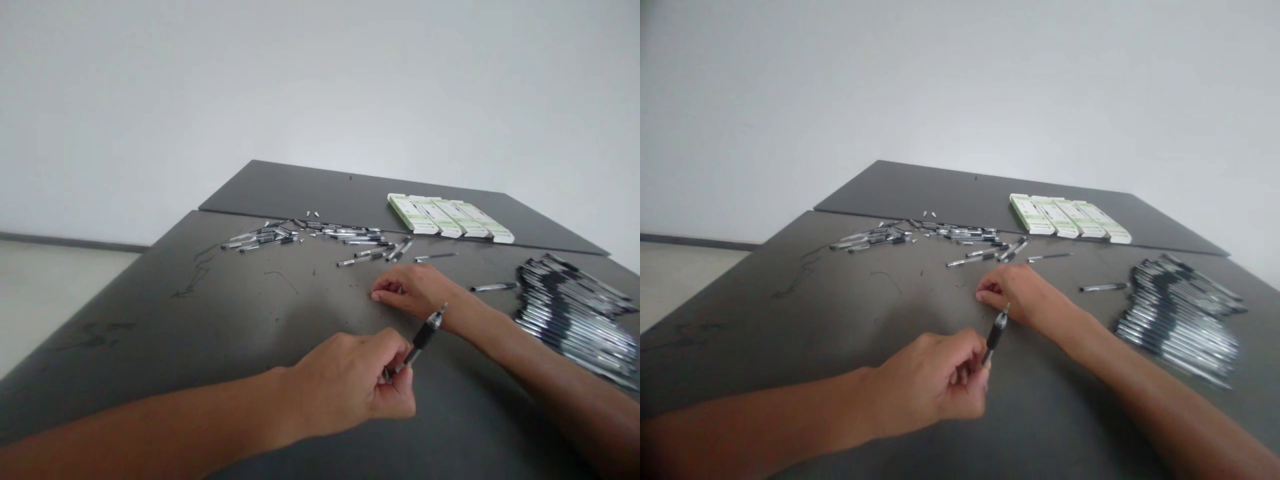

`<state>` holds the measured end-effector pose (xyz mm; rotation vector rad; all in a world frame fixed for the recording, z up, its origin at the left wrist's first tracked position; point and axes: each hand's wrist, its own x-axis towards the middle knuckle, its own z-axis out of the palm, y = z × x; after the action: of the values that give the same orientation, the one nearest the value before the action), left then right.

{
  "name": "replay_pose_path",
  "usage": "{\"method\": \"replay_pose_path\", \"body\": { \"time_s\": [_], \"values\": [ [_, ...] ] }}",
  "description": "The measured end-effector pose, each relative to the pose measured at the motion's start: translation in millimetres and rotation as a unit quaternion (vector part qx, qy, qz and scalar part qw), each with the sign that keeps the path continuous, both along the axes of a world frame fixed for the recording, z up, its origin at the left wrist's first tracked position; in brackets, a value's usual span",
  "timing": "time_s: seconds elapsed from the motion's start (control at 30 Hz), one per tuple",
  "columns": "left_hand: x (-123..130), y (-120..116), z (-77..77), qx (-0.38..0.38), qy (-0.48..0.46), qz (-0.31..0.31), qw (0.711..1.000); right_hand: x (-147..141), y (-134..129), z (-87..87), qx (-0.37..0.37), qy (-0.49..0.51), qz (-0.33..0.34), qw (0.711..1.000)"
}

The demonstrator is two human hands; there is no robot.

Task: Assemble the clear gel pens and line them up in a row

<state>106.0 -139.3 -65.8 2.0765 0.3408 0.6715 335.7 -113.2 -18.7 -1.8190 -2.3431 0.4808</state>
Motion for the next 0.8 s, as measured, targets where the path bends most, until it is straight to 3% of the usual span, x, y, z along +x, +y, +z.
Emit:
{"method": "replay_pose_path", "body": {
  "time_s": [0.2,0.33,0.43,0.6,0.7,0.8],
  "values": [
    [-2,0,2.8,-0.041,0.016,0.004,0.999,13,-28,11.3,0.042,0.074,-0.002,0.996],
    [-3,0,5.3,-0.037,0.054,0.013,0.998,27,-56,20.3,-0.051,0.234,-0.041,0.97],
    [-4,0,4.7,-0.015,0.084,0.024,0.996,35,-66,16.6,-0.104,0.376,-0.081,0.917],
    [-4,0,0.8,0.006,0.1,0.027,0.995,39,-70,0.6,-0.125,0.569,-0.135,0.801],
    [-3,0,-1.9,0.012,0.096,0.03,0.995,34,-74,0.7,-0.179,0.64,-0.159,0.73],
    [-3,-1,-3.0,0.02,0.099,0.03,0.994,30,-79,6.7,-0.224,0.669,-0.174,0.687]
  ]
}}
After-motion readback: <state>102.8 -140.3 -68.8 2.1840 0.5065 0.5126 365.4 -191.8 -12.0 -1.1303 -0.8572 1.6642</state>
